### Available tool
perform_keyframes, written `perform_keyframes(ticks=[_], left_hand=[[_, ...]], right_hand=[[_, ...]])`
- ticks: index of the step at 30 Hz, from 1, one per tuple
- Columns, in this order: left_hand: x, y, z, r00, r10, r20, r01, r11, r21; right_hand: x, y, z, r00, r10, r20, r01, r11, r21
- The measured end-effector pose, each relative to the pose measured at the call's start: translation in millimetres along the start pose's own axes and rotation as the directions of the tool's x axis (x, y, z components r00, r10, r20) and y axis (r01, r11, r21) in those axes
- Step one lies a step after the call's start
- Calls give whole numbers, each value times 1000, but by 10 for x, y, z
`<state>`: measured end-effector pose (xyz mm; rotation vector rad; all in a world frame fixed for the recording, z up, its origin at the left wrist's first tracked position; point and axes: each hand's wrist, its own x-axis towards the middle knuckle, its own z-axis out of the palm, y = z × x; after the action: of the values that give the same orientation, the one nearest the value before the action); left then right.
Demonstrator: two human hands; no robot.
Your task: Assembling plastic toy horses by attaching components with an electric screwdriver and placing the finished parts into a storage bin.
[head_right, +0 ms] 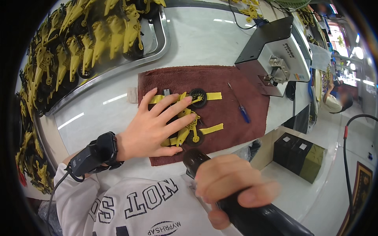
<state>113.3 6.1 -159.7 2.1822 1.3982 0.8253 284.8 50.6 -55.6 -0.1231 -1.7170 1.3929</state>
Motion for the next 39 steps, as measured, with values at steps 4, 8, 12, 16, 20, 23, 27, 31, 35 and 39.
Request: perform_keyframes(ticks=[4,8,12,16,20,23,27,31,35,39], left_hand=[[-26,-10,15,1000,-9,-6,9,1000,-2],[46,-14,-16,1000,15,12,-14,1000,-14],[32,-8,-39,1000,0,10,0,1000,-9],[-75,-16,-45,1000,13,-21,-12,999,44],[-71,17,45,980,124,-153,-123,992,16],[26,85,19,949,237,-209,-240,971,13],[81,211,56,949,182,-256,-156,981,119],[8,389,-195,993,64,-98,-49,988,144],[-581,820,-1022,885,52,-462,32,984,173],[-1940,778,-1706,436,-14,-900,653,693,306]], right_hand=[[6,55,-13,999,17,34,-17,1000,9],[29,145,71,999,40,-7,-40,999,-33],[89,167,203,999,53,-9,-53,998,-33],[63,198,221,996,83,43,-82,996,-19],[-171,155,194,922,-238,-306,368,784,500],[117,-429,32,842,-216,-494,213,975,-62],[-137,104,-888,784,32,-620,-230,943,-242],[-85,422,-636,822,125,-555,-341,890,-304],[-2,425,-545,875,87,-477,-298,872,-387],[-11,325,-450,842,142,-520,-400,812,-426]])
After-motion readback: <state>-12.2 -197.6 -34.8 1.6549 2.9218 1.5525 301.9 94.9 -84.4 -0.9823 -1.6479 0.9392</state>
